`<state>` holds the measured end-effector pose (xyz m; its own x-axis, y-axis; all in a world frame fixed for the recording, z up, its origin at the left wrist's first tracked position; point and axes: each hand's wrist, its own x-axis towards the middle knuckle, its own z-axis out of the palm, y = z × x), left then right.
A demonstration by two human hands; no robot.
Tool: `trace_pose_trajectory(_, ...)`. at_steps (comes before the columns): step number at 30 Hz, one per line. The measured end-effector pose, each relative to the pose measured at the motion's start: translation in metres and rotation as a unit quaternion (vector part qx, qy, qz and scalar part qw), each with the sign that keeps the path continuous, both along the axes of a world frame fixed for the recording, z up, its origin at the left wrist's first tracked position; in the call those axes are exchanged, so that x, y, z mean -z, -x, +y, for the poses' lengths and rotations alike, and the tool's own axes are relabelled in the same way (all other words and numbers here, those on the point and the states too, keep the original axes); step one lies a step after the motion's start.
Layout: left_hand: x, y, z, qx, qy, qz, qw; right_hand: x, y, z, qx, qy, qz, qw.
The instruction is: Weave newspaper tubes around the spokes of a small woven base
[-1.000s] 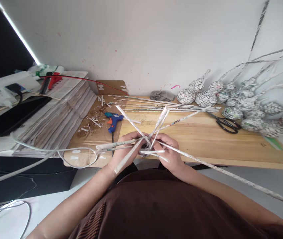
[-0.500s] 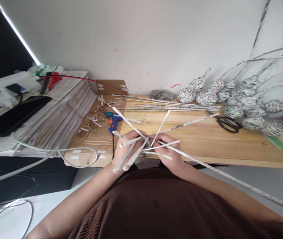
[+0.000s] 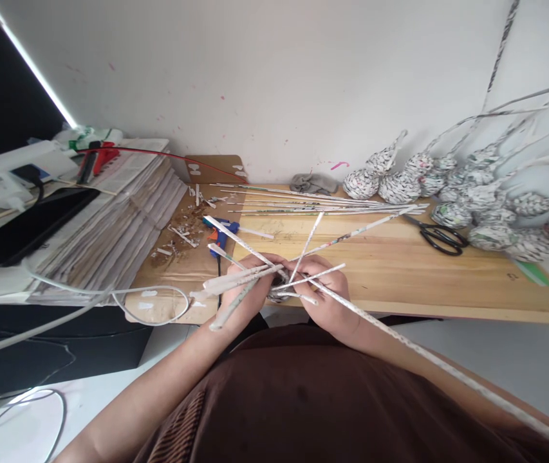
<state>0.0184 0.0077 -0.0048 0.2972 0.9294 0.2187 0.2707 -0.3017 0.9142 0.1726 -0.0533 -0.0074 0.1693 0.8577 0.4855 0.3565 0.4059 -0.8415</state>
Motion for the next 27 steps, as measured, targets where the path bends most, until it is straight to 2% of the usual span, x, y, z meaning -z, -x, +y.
trace_pose_trajectory(3,-0.001,-0.001,0.000,-0.009,-0.004,-0.006,1.000,0.004,-0.001,0.000,-0.016,-0.011,0.003,1.000)
trace_pose_trajectory(7,-0.001,-0.002,-0.001,-0.006,-0.039,0.017,0.999,0.009,-0.002,0.000,-0.026,0.017,0.009,0.999)
trace_pose_trajectory(11,0.002,-0.003,-0.003,-0.012,-0.051,0.033,0.998,0.010,-0.001,0.000,-0.023,0.001,0.012,1.000)
trace_pose_trajectory(15,0.004,-0.004,-0.002,-0.001,-0.027,-0.016,0.999,0.010,0.004,0.000,0.006,0.047,0.109,0.993)
trace_pose_trajectory(18,0.004,-0.005,-0.001,-0.013,-0.013,-0.049,0.999,0.009,0.005,0.001,-0.005,0.076,0.175,0.982)
trace_pose_trajectory(23,0.004,-0.006,-0.004,-0.022,-0.037,-0.033,0.999,0.010,0.005,0.005,-0.037,0.151,0.218,0.963)
trace_pose_trajectory(27,0.001,-0.005,-0.007,-0.019,-0.073,0.008,0.997,0.015,0.009,0.009,-0.015,0.145,0.226,0.963)
